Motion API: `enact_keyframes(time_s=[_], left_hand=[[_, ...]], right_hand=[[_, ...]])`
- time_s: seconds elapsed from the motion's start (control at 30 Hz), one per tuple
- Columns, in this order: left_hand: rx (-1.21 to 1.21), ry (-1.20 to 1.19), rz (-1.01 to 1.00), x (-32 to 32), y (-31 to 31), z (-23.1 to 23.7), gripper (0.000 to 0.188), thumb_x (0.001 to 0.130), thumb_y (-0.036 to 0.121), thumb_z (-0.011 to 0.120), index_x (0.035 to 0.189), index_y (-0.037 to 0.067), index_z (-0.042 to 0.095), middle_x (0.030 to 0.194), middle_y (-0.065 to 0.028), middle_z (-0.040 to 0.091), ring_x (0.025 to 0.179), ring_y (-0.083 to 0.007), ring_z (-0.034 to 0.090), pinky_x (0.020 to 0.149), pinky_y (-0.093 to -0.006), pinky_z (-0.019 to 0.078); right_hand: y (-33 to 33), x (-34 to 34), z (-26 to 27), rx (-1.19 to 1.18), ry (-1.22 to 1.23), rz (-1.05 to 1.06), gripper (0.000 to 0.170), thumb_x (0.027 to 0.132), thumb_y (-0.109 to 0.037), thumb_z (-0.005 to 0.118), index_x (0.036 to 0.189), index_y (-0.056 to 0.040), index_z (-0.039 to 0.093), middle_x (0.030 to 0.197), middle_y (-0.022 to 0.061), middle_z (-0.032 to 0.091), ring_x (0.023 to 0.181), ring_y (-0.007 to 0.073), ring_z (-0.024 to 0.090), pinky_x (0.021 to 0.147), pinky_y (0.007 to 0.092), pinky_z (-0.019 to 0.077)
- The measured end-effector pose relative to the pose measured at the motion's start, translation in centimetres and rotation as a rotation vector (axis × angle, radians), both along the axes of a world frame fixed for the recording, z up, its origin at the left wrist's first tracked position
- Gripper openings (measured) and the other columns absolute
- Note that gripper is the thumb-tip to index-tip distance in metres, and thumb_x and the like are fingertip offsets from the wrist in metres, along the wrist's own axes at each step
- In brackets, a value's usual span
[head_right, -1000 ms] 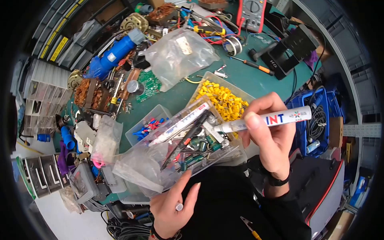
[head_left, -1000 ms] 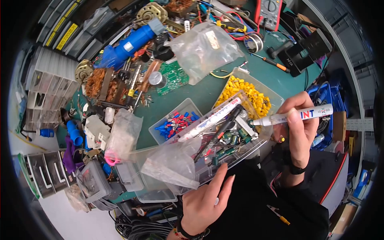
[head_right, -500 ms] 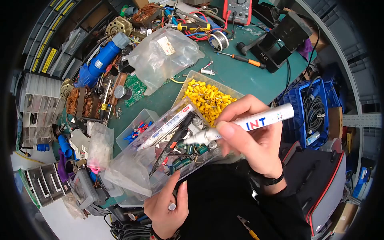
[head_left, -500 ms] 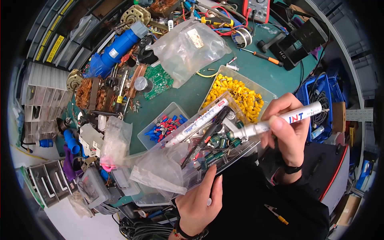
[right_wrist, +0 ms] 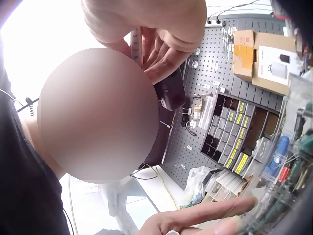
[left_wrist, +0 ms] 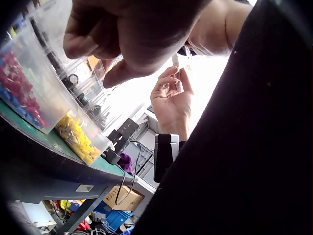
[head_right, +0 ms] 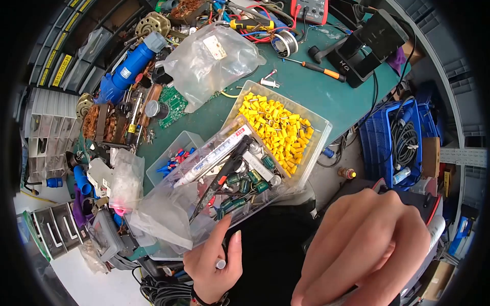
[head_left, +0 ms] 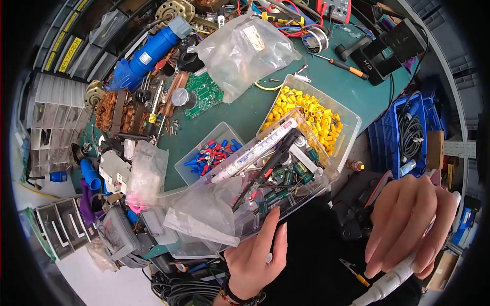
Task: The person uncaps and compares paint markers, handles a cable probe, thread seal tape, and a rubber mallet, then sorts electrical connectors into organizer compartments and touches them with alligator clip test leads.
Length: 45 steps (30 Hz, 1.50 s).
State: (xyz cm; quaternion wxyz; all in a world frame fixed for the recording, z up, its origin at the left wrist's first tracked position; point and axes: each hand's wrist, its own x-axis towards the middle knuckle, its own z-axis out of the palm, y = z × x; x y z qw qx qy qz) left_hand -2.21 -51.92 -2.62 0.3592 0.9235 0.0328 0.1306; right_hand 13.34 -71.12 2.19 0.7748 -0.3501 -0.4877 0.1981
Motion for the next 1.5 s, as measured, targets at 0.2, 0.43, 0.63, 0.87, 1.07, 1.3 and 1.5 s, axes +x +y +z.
enact_keyframes(time_s=[0.2, 0.43, 0.63, 0.87, 1.07, 1.3, 1.5], left_hand=[[0.019, 0.030, -0.011, 0.0, 0.0, 0.4, 0.036, 0.078, 0.004, 0.075, 0.111, -0.003, 0.066, 0.066, -0.0034, 0.067, 0.044, -0.0125, 0.058, 0.044, -0.0252, 0.0441], [0.035, 0.041, -0.019, 0.2, 0.0, 0.2, 0.035, 0.078, 0.004, 0.074, 0.111, -0.004, 0.066, 0.063, -0.0051, 0.066, 0.047, -0.0163, 0.061, 0.045, -0.0268, 0.0458], [0.066, -0.024, 0.047, 0.5, -0.9, 0.4, 0.027, 0.082, 0.008, 0.072, 0.108, -0.001, 0.068, 0.054, -0.0036, 0.055, 0.040, -0.0149, 0.046, 0.042, -0.0268, 0.0363], [0.076, -0.081, 0.117, 0.9, -1.6, 0.2, 0.015, 0.087, 0.009, 0.069, 0.101, 0.003, 0.072, 0.051, -0.0032, 0.045, 0.038, -0.0141, 0.033, 0.039, -0.0294, 0.0264], [0.071, -0.077, 0.169, 1.0, -2.1, 0.2, 0.014, 0.089, 0.011, 0.069, 0.098, 0.001, 0.072, 0.050, -0.0031, 0.046, 0.037, -0.0140, 0.033, 0.039, -0.0301, 0.0255], [0.086, -0.051, 0.206, 0.9, -2.6, 0.2, 0.014, 0.088, 0.009, 0.069, 0.099, 0.001, 0.072, 0.049, -0.0025, 0.042, 0.039, -0.0121, 0.032, 0.040, -0.0297, 0.0245], [0.221, 0.045, 0.245, -0.1, -2.4, -0.4, 0.021, 0.088, 0.009, 0.064, 0.104, -0.005, 0.069, 0.044, 0.0043, 0.034, 0.040, -0.0035, 0.028, 0.043, -0.0258, 0.0151]], right_hand=[[-0.1, -0.1, 0.2, 0.010, 0.017, 0.004, 0.025, 0.084, -0.013, 0.074, 0.101, 0.0006, 0.061, 0.090, 0.0204, 0.067, 0.075, 0.0291, 0.072, 0.060, 0.0332, 0.0624], [0.6, -0.6, -2.2, 0.067, 0.044, -0.462, 0.020, 0.084, -0.009, 0.071, 0.090, -0.0010, 0.054, 0.072, 0.0143, 0.063, 0.051, 0.0218, 0.062, 0.046, 0.0288, 0.0537], [-2.6, 1.0, -4.9, -0.529, 0.257, -1.231, 0.015, 0.092, -0.010, 0.062, 0.084, -0.0008, 0.054, 0.057, 0.0035, 0.056, 0.041, 0.0077, 0.049, 0.040, 0.0196, 0.0347], [-4.7, 0.7, -6.6, -0.601, 0.276, -1.254, 0.016, 0.090, -0.010, 0.065, 0.080, -0.0007, 0.058, 0.060, 0.0005, 0.056, 0.043, 0.0031, 0.047, 0.040, 0.0176, 0.0325], [-4.7, 0.6, -7.7, -0.603, 0.305, -1.240, 0.016, 0.090, -0.009, 0.065, 0.080, -0.0001, 0.058, 0.062, -0.0004, 0.055, 0.046, 0.0028, 0.048, 0.043, 0.0175, 0.0333], [-4.9, 0.7, -8.0, -0.604, 0.300, -1.220, 0.017, 0.090, -0.011, 0.067, 0.080, 0.0001, 0.059, 0.063, -0.0018, 0.054, 0.049, 0.0015, 0.048, 0.044, 0.0172, 0.0344], [-5.2, 0.7, -8.3, -0.498, 0.325, -1.287, 0.015, 0.090, -0.011, 0.066, 0.081, -0.0008, 0.059, 0.063, 0.0000, 0.057, 0.046, 0.0020, 0.049, 0.042, 0.0170, 0.0339]])
